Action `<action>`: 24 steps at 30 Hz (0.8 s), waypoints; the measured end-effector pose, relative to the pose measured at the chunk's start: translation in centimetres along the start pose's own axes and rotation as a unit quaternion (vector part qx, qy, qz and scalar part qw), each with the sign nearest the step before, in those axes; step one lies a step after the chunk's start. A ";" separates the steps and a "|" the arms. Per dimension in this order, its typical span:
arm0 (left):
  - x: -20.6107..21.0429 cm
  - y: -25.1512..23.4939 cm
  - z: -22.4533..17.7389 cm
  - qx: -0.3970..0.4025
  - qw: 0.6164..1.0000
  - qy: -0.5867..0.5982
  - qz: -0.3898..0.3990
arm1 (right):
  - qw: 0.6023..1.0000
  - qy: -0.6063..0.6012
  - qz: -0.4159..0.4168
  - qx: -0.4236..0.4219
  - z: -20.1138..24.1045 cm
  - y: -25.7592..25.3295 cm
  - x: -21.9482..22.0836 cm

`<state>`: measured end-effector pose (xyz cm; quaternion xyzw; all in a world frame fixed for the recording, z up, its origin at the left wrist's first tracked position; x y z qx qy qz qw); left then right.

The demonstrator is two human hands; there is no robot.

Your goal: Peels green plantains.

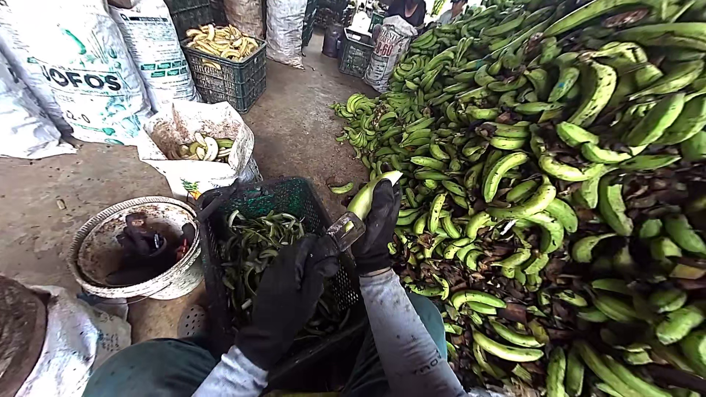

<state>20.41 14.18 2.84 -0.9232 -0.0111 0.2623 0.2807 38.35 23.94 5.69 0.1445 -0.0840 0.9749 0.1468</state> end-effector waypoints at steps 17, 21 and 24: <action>0.0 -1.7 4.7 -0.037 0.997 -0.053 0.029 | 0.950 -0.112 0.205 0.208 -6.5 0.7 2.2; -0.2 -1.4 2.1 0.044 0.989 -0.135 -0.036 | 0.947 -0.228 0.077 0.212 -5.8 0.2 1.7; -0.4 -0.9 1.6 0.061 0.982 -0.172 -0.059 | 0.932 -0.290 0.040 0.214 -5.7 0.1 1.4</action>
Point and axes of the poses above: each hand's wrist, its own y-axis away from the middle knuckle, its own x-axis out of the palm, z = x × y, the point moved 10 cm from there along -y, towards the middle knuckle, and after that the axes turned 13 degrees about x, right-handed, at the moved point
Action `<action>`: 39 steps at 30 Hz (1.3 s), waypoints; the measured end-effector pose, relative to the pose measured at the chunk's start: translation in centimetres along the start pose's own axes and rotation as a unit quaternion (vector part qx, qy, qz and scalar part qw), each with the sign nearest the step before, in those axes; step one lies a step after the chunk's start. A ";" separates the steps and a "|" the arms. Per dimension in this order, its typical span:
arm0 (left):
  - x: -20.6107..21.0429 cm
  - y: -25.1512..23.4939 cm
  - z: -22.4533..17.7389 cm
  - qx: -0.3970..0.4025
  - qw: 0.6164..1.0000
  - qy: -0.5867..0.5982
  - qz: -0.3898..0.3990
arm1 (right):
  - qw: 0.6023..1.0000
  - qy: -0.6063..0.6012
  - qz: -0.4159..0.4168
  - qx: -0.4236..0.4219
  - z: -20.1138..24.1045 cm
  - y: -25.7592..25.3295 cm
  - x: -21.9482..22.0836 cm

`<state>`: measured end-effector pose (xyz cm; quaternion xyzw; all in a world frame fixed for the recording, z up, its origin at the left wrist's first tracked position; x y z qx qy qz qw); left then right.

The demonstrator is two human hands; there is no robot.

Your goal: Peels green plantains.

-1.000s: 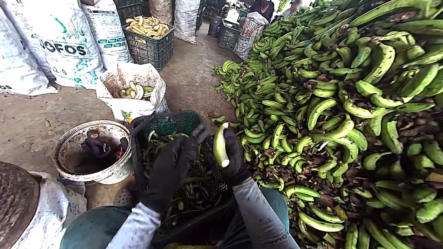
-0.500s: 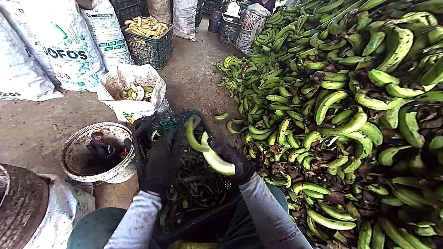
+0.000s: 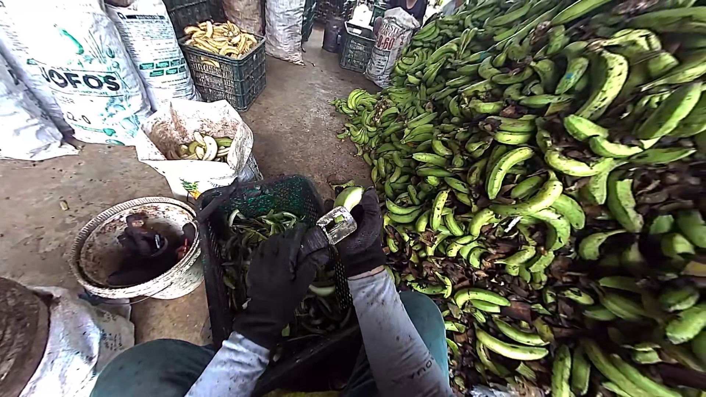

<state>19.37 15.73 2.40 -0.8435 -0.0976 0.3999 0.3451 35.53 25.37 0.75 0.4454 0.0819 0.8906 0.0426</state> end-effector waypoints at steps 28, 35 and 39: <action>4.5 0.5 -2.5 0.156 0.986 -0.014 0.055 | 0.973 -0.088 0.026 0.210 -1.7 -0.7 -7.9; 6.7 0.6 0.2 -0.004 0.983 0.050 0.175 | 0.971 0.173 0.032 0.165 -1.7 1.0 -6.7; 7.3 1.3 2.4 -0.117 0.958 0.123 0.230 | 0.804 0.592 0.021 -0.056 0.3 2.4 -4.8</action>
Point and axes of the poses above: each hand's wrist, its own y-axis away from the middle knuckle, its own x-axis out of the palm, z = x × y, the point moved 10 cm from there along -y, towards the middle knuckle, and after that the axes turned 13 degrees about x, right-handed, at the moved point
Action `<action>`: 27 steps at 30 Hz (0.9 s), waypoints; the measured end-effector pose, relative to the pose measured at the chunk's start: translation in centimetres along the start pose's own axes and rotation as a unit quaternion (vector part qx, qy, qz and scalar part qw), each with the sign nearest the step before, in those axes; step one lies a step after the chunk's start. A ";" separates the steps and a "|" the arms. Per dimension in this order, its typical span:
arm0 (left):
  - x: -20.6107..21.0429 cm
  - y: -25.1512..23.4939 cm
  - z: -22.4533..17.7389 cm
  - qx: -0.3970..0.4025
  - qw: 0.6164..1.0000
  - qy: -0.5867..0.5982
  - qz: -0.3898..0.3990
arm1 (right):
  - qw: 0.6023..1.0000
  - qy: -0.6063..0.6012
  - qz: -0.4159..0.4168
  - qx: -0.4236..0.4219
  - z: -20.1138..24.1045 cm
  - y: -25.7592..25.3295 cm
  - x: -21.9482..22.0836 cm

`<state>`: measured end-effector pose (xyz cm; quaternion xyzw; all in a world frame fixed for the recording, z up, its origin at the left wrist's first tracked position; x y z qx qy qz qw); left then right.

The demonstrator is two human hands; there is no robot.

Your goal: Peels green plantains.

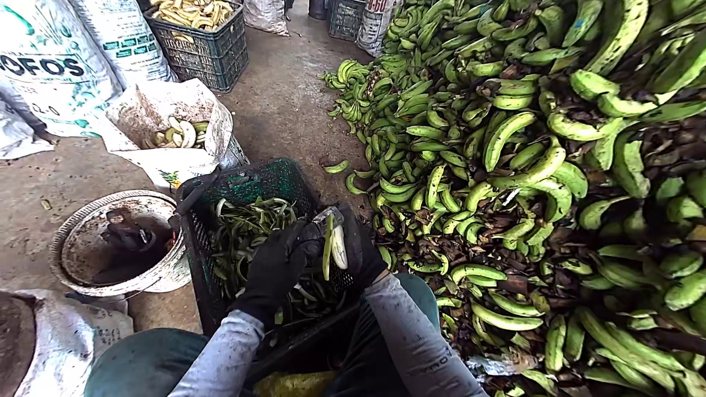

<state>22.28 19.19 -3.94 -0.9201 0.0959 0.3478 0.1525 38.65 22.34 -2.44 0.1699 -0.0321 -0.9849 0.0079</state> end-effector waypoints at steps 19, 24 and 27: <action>0.6 0.9 -2.3 0.118 0.988 -0.101 -0.005 | 0.789 -0.547 0.154 0.235 -5.5 -1.8 0.2; 1.8 1.8 -5.6 0.248 0.954 -0.154 -0.070 | 0.721 -0.607 0.222 0.252 -6.8 -1.9 0.9; 2.8 1.3 -4.5 0.174 0.978 -0.116 -0.009 | 0.785 -0.524 0.208 0.257 -6.1 -1.1 1.3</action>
Point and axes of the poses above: each hand's wrist, its own y-axis away from the middle knuckle, its own x-axis out of the palm, z = x × y, the point moved 10 cm from there along -y, towards the middle knuckle, and after that the axes turned 13 degrees about x, right-handed, at the moved point
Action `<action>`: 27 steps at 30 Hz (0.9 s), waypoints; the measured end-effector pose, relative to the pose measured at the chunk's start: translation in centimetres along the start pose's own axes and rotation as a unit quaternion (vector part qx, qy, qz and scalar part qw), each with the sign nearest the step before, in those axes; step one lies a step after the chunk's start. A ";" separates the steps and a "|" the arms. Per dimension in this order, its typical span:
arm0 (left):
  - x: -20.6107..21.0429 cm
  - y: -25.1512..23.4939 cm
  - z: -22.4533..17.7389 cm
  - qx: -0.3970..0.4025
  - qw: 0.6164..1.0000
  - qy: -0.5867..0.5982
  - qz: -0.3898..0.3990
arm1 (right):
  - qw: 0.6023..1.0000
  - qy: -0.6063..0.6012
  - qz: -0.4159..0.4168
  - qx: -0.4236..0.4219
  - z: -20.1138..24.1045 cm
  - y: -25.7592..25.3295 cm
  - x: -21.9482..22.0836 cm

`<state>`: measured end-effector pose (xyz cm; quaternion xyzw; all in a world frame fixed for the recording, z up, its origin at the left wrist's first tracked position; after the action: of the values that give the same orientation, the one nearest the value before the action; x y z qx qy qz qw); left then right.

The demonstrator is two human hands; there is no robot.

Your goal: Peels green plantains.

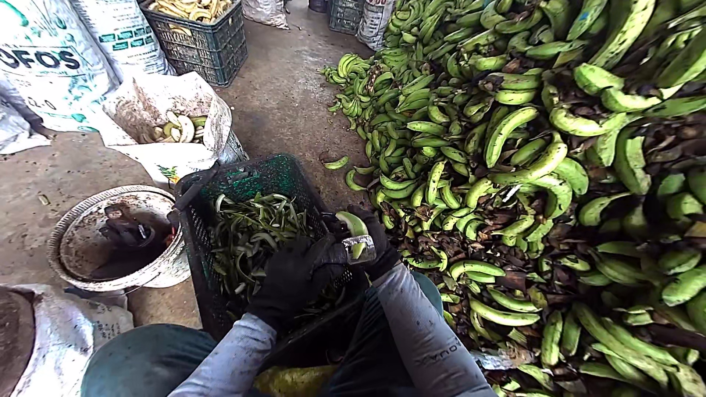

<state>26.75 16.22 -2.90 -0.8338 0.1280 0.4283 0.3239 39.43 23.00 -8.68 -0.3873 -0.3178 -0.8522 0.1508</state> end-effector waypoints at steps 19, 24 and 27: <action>-1.2 2.0 4.5 -0.215 0.939 0.256 -0.085 | 0.810 0.500 -0.181 -0.248 0.9 0.7 4.5; -1.8 5.7 4.8 -0.303 0.913 0.265 -0.066 | 0.878 0.443 -0.149 -0.103 -4.4 -1.3 7.5; -3.7 11.0 7.2 -0.400 0.750 0.459 -0.260 | 0.896 0.425 -0.125 -0.010 -7.0 -3.1 7.9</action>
<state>14.59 12.34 -7.71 -0.9844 -0.1436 -0.0945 -0.0384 28.80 20.63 -7.48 0.0535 -0.2607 -0.9505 0.1602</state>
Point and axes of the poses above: each hand's wrist, its own y-axis away from the middle knuckle, its own x-axis out of the palm, z = x × y, the point moved 10 cm from there along -y, towards the middle knuckle, and after that the axes turned 13 degrees about x, right-handed, at the moved point
